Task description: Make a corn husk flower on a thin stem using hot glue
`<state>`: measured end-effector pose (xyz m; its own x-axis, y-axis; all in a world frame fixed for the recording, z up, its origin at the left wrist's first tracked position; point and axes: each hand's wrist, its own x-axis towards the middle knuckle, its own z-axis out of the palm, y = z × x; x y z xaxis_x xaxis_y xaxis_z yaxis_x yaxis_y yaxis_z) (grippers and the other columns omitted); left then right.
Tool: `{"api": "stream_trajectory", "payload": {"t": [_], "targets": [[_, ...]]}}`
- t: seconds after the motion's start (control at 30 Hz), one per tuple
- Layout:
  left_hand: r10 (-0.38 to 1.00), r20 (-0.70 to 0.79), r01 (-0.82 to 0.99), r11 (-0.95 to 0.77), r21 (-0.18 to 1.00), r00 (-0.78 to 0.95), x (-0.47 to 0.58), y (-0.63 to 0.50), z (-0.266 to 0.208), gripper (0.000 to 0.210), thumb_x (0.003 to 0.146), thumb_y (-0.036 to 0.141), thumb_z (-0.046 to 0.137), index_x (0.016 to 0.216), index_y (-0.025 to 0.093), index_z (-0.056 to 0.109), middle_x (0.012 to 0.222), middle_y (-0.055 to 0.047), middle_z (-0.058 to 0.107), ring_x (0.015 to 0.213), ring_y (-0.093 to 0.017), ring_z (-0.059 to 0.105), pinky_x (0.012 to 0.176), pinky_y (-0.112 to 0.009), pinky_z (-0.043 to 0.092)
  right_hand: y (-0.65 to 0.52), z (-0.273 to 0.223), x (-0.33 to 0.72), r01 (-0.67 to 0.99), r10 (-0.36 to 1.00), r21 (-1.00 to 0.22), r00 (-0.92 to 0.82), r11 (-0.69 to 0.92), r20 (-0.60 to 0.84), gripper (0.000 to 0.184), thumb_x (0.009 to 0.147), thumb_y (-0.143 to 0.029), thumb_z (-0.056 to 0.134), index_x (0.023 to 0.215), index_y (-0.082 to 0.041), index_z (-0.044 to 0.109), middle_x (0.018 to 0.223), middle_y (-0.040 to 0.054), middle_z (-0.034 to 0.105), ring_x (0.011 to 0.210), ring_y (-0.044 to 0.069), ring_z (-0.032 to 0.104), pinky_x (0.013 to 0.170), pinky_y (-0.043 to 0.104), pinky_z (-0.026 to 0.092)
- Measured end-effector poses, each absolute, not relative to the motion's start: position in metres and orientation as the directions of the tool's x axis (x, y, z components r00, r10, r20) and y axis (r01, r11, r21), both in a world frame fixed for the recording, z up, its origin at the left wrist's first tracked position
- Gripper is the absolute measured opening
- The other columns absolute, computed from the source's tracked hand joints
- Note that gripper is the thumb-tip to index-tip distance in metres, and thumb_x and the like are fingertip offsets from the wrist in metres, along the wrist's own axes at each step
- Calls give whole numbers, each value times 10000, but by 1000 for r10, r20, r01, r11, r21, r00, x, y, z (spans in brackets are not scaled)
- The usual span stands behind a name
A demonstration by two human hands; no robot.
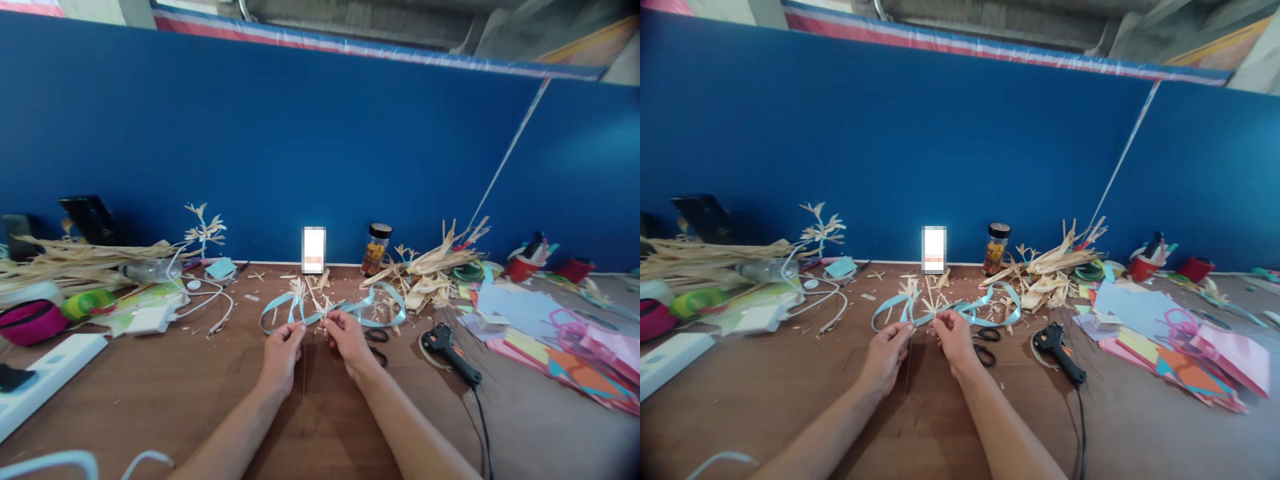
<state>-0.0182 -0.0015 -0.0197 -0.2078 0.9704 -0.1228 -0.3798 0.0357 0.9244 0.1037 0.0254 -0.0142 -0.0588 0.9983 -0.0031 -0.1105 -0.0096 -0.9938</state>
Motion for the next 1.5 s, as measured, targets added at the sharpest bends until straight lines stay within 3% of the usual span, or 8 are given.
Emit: {"api": "stream_trajectory", "payload": {"t": [0.23, 0.83, 0.9, 1.07, 1.17, 1.5], "targets": [[972, -98, -337, 21, 941, -215, -17, -2, -23, 282, 575, 371, 661, 692, 129, 575, 395, 110, 311, 340, -17, 215, 366, -162, 128, 15, -16, 95, -172, 988, -985, -155, -6, 21, 193, 640, -326, 609, 718, -165, 537, 526, -57, 464, 449, 58, 385, 385, 155, 286], [966, -70, -240, 8, 971, -250, -16, -4, -20, 191, 593, 306, 633, 652, 124, 622, 438, 33, 527, 362, -49, 351, 372, -163, 237, 14, -14, 92, -103, 988, -994, -154, -25, -9, 181, 655, -311, 587, 722, -145, 557, 591, -1, 584, 525, 112, 548, 451, 203, 424], [966, -65, -225, 7, 974, -252, -16, -3, -22, 182, 587, 301, 633, 636, 126, 618, 439, 34, 529, 368, -52, 356, 379, -166, 243, 13, -13, 94, -34, 989, -999, -144, 24, 29, 167, 676, -314, 567, 713, -151, 564, 578, -3, 579, 514, 116, 542, 447, 209, 414], [967, -15, -177, -32, 984, -254, -15, -4, -22, 167, 597, 293, 627, 603, 127, 606, 476, 39, 529, 393, -48, 349, 390, -164, 228, 9, -6, 96, 201, 953, -933, -122, 298, 278, 123, 720, -262, 519, 716, -172, 602, 646, 8, 607, 574, 127, 532, 555, 241, 414], [968, -26, -174, -19, 985, -249, -15, -4, -22, 182, 587, 301, 637, 616, 123, 613, 457, 46, 508, 390, -50, 341, 393, -167, 226, 7, -3, 96, 240, 944, -913, -114, 329, 310, 112, 720, -250, 515, 714, -180, 603, 654, 6, 606, 595, 135, 529, 585, 249, 414], [982, 56, -111, -77, 991, -182, -17, -5, -25, 173, 660, 298, 592, 645, 128, 616, 572, 11, 590, 532, -93, 468, 522, -183, 355, 15, -14, 95, -104, 991, -994, -130, 28, 41, 161, 670, -297, 590, 724, -161, 525, 550, -38, 496, 479, 79, 436, 413, 171, 331]]}}
